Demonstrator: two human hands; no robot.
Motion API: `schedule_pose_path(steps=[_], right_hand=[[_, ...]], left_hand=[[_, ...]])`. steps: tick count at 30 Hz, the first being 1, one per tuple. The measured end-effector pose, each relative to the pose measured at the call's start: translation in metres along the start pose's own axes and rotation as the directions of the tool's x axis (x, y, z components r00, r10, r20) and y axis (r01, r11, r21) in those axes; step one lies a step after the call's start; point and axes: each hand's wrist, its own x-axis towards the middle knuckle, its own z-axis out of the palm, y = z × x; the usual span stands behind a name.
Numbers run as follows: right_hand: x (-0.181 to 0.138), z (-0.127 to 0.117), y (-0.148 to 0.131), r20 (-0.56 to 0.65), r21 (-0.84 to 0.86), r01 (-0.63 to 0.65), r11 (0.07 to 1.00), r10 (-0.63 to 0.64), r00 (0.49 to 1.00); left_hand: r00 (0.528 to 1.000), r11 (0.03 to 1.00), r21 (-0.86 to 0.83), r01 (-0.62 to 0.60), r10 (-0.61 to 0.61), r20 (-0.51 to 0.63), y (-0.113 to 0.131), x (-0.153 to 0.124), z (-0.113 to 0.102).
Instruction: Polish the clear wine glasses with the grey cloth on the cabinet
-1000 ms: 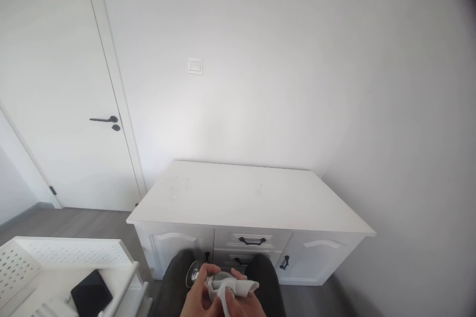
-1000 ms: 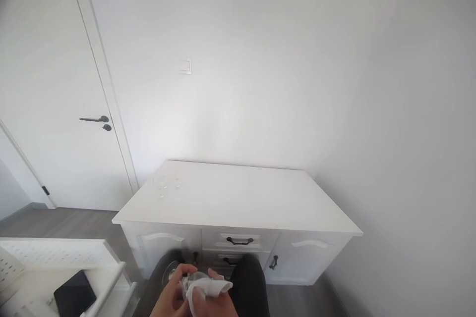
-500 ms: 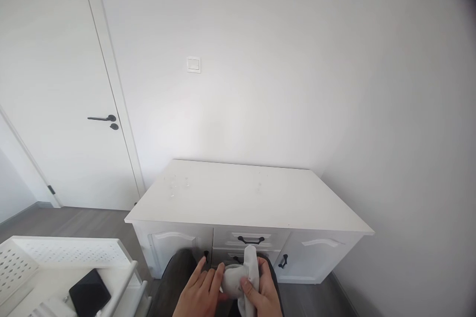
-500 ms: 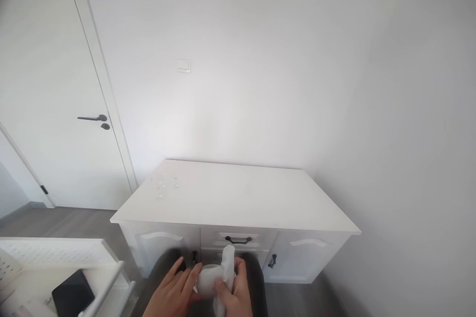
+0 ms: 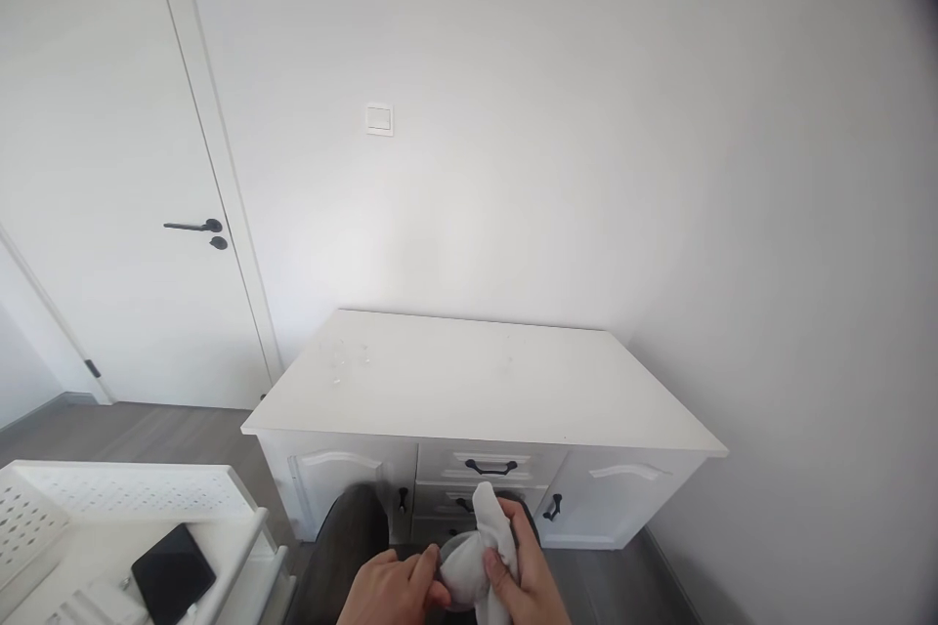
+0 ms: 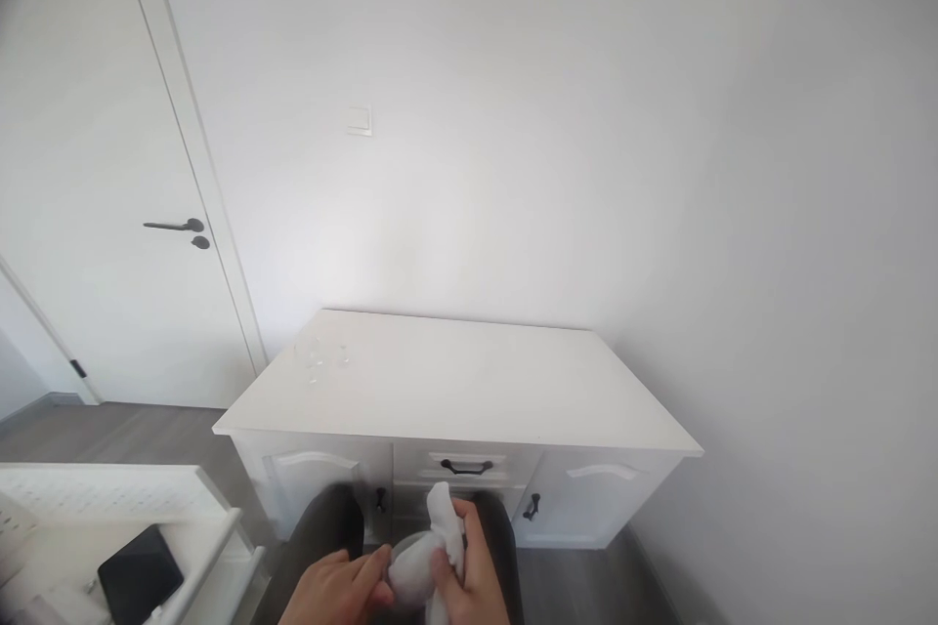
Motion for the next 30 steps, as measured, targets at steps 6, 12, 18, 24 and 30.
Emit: schedule_pose_path(steps=[6,12,18,24,30], right_hand=[[0.004,-0.018,0.002,-0.058,0.339,-0.095,0.936,0.121,0.991],[0.015,-0.024,-0.002,-0.146,0.359,-0.05,0.932,0.109,0.983],[0.012,0.0,-0.019,0.296,0.378,-0.053,0.924,-0.066,0.953],[0.001,-0.006,-0.055,0.428,0.228,-0.008,0.974,-0.093,0.899],[-0.006,-0.001,-0.033,0.376,0.019,0.074,0.997,-0.076,0.923]], left_hand=[[0.97,0.996,0.016,-0.084,0.085,-0.227,-0.013,-0.007,0.001],[0.903,0.962,0.111,-0.249,0.272,-0.332,-0.013,0.001,-0.024],[0.931,0.956,0.012,-0.292,0.287,-0.225,-0.012,0.01,-0.036],[0.973,0.962,-0.148,-0.228,0.222,-0.058,-0.005,0.004,-0.052],[0.873,0.854,0.259,-0.451,0.482,-0.071,-0.002,-0.003,-0.04]])
